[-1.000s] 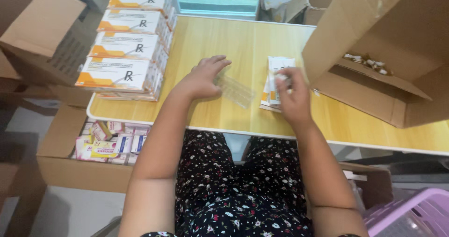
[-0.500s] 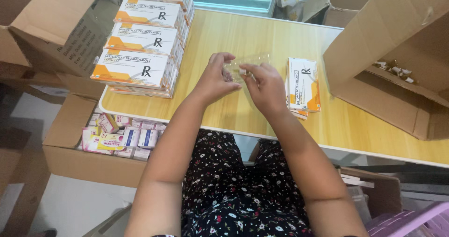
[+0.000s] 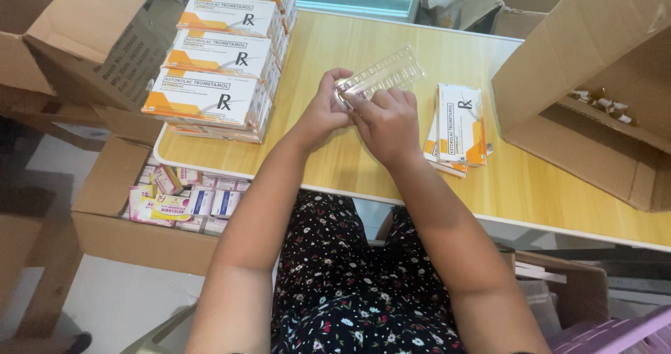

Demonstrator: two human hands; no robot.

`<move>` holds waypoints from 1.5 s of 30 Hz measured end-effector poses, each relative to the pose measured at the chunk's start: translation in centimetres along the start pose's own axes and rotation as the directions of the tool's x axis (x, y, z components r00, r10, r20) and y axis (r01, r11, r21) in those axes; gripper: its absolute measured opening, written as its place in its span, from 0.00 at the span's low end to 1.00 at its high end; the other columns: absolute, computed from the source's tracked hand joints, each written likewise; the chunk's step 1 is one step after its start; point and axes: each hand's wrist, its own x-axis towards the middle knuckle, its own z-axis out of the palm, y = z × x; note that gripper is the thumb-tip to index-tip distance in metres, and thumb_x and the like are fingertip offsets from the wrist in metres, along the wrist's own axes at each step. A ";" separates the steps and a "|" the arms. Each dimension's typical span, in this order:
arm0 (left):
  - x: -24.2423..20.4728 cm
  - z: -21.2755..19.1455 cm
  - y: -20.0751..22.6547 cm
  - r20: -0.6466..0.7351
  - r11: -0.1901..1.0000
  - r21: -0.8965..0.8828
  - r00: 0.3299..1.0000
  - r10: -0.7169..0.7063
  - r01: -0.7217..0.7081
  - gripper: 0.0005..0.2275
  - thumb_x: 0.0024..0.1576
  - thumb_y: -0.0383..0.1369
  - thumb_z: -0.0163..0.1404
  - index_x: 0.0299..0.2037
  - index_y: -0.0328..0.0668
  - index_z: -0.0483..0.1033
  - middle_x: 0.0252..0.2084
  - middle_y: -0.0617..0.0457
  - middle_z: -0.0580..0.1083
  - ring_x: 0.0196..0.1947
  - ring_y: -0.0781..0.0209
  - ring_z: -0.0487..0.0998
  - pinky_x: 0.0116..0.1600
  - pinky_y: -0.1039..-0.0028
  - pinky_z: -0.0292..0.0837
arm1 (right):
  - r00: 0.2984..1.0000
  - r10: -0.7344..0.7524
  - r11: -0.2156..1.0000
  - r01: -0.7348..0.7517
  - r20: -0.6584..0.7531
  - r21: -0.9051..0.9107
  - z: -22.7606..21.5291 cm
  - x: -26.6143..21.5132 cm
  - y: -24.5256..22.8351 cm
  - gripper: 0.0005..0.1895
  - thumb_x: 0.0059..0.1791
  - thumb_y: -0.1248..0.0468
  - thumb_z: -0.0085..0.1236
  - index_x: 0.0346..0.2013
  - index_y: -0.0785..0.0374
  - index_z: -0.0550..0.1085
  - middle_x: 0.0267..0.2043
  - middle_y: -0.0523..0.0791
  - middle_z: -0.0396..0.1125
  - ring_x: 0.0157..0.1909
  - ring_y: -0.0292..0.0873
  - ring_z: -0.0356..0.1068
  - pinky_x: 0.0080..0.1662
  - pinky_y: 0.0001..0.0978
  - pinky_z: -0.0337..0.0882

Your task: The person sits on the floor and packs small glass vials into clear plastic blister trays. They then place the filled trays into cardboard boxes labeled Ketorolac Trometamol and stack the completed boxes on the table.

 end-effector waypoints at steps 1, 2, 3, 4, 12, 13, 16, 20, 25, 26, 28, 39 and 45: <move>0.0 -0.2 0.0 0.015 0.999 -0.042 0.999 -0.028 0.029 0.31 0.52 0.17 0.47 0.67 0.42 0.52 0.59 0.42 0.68 0.59 0.54 0.74 0.58 0.66 0.78 | 1.000 -0.011 1.000 0.011 0.006 -0.003 -0.1 -0.2 0.0 0.15 0.46 0.63 0.65 0.49 0.52 0.80 0.32 0.41 0.65 0.38 0.47 0.65 0.44 0.43 0.61; -0.1 -0.3 0.0 0.005 0.991 -0.124 0.998 -0.056 0.056 0.31 0.51 0.17 0.44 0.67 0.41 0.52 0.60 0.40 0.68 0.59 0.53 0.74 0.58 0.64 0.78 | 1.000 -0.022 1.000 0.022 0.011 -0.006 -0.3 -0.3 0.0 0.16 0.47 0.63 0.65 0.49 0.53 0.79 0.33 0.41 0.66 0.39 0.47 0.65 0.45 0.44 0.61; 0.0 -0.5 0.2 -0.001 0.976 -0.203 0.997 -0.083 0.081 0.32 0.49 0.18 0.42 0.68 0.40 0.52 0.61 0.39 0.68 0.60 0.52 0.75 0.58 0.63 0.79 | 0.999 -0.012 1.000 0.012 0.042 -0.003 -0.3 -0.3 0.0 0.17 0.45 0.63 0.64 0.50 0.54 0.79 0.33 0.42 0.66 0.39 0.48 0.66 0.45 0.44 0.61; 0.2 -0.7 0.2 -0.005 0.954 -0.282 0.994 -0.110 0.104 0.32 0.47 0.19 0.39 0.68 0.39 0.52 0.62 0.38 0.68 0.61 0.51 0.75 0.57 0.62 0.80 | 0.997 -0.001 1.000 0.001 0.072 0.000 -0.4 -0.3 0.0 0.19 0.44 0.63 0.64 0.50 0.55 0.79 0.33 0.43 0.66 0.39 0.48 0.66 0.45 0.44 0.61; 0.4 -0.7 -0.1 -0.052 0.987 -0.082 0.988 -0.145 0.141 0.24 0.61 0.21 0.43 0.68 0.37 0.53 0.62 0.38 0.68 0.55 0.53 0.77 0.55 0.64 0.81 | 0.977 0.209 0.941 -0.212 0.041 0.263 -0.8 -0.8 0.4 0.21 0.49 0.63 0.59 0.57 0.61 0.75 0.35 0.48 0.63 0.40 0.50 0.64 0.45 0.43 0.65; 0.3 -0.8 -0.1 -0.057 0.988 -0.039 0.987 -0.151 0.149 0.24 0.61 0.21 0.43 0.68 0.38 0.52 0.62 0.39 0.68 0.54 0.54 0.77 0.55 0.64 0.81 | 0.964 0.267 0.914 -0.253 0.000 0.316 -0.9 -1.0 0.6 0.22 0.51 0.63 0.57 0.60 0.64 0.72 0.36 0.48 0.63 0.39 0.49 0.63 0.44 0.42 0.65; 0.4 -0.6 -0.4 -0.071 0.987 0.043 0.986 -0.151 0.155 0.24 0.62 0.20 0.41 0.68 0.41 0.51 0.63 0.40 0.68 0.49 0.53 0.77 0.54 0.66 0.81 | 0.931 0.361 0.840 -0.294 -0.064 0.456 -0.9 -1.3 1.3 0.23 0.57 0.64 0.52 0.66 0.68 0.67 0.40 0.48 0.60 0.40 0.47 0.62 0.44 0.37 0.65; 0.6 -0.5 -0.8 -0.096 0.983 0.104 0.985 -0.144 0.154 0.24 0.63 0.20 0.41 0.68 0.44 0.51 0.62 0.40 0.68 0.51 0.56 0.78 0.54 0.67 0.82 | 0.910 0.414 0.826 -0.363 -0.028 0.432 -0.4 -1.6 1.8 0.16 0.58 0.68 0.52 0.62 0.63 0.74 0.35 0.48 0.63 0.36 0.46 0.64 0.41 0.37 0.66; 0.5 -0.3 -0.9 -0.048 0.981 0.124 0.988 -0.147 0.152 0.22 0.65 0.20 0.42 0.68 0.44 0.52 0.58 0.43 0.68 0.51 0.59 0.78 0.54 0.67 0.82 | 0.951 0.307 0.905 -0.283 -0.027 0.318 0.5 -1.3 1.2 0.10 0.51 0.67 0.63 0.46 0.64 0.76 0.36 0.49 0.71 0.38 0.48 0.71 0.42 0.39 0.71; 0.5 -0.3 -0.9 -0.043 0.982 0.116 0.988 -0.148 0.152 0.22 0.65 0.21 0.43 0.68 0.44 0.52 0.57 0.44 0.68 0.50 0.60 0.78 0.53 0.67 0.82 | 0.949 0.315 0.906 -0.297 -0.012 0.303 0.5 -1.2 1.1 0.07 0.51 0.67 0.65 0.41 0.63 0.76 0.37 0.49 0.72 0.39 0.48 0.72 0.43 0.40 0.72; 0.5 -0.3 -0.9 -0.036 0.983 0.102 0.988 -0.148 0.151 0.20 0.66 0.23 0.43 0.67 0.44 0.52 0.54 0.47 0.69 0.49 0.61 0.78 0.51 0.67 0.82 | 0.960 0.279 0.933 -0.266 -0.022 0.241 0.5 -0.9 0.8 0.05 0.49 0.67 0.66 0.38 0.62 0.77 0.36 0.48 0.73 0.40 0.51 0.72 0.43 0.42 0.71; -0.1 -0.4 -0.2 0.017 0.997 0.008 0.996 -0.083 0.083 0.29 0.62 0.21 0.49 0.73 0.42 0.51 0.52 0.47 0.72 0.46 0.63 0.78 0.49 0.72 0.80 | 0.982 0.170 0.956 -0.145 -0.078 0.256 -0.3 -0.8 0.4 0.09 0.49 0.70 0.63 0.44 0.63 0.80 0.41 0.48 0.75 0.43 0.52 0.73 0.47 0.42 0.72; 0.0 -0.3 -0.3 0.065 0.999 0.010 0.997 -0.041 0.041 0.31 0.60 0.18 0.50 0.73 0.40 0.50 0.55 0.46 0.72 0.45 0.62 0.78 0.48 0.72 0.79 | 0.977 0.212 0.956 -0.199 -0.039 0.217 0.0 -1.1 0.6 0.08 0.47 0.67 0.66 0.40 0.62 0.81 0.38 0.48 0.74 0.41 0.53 0.72 0.44 0.42 0.72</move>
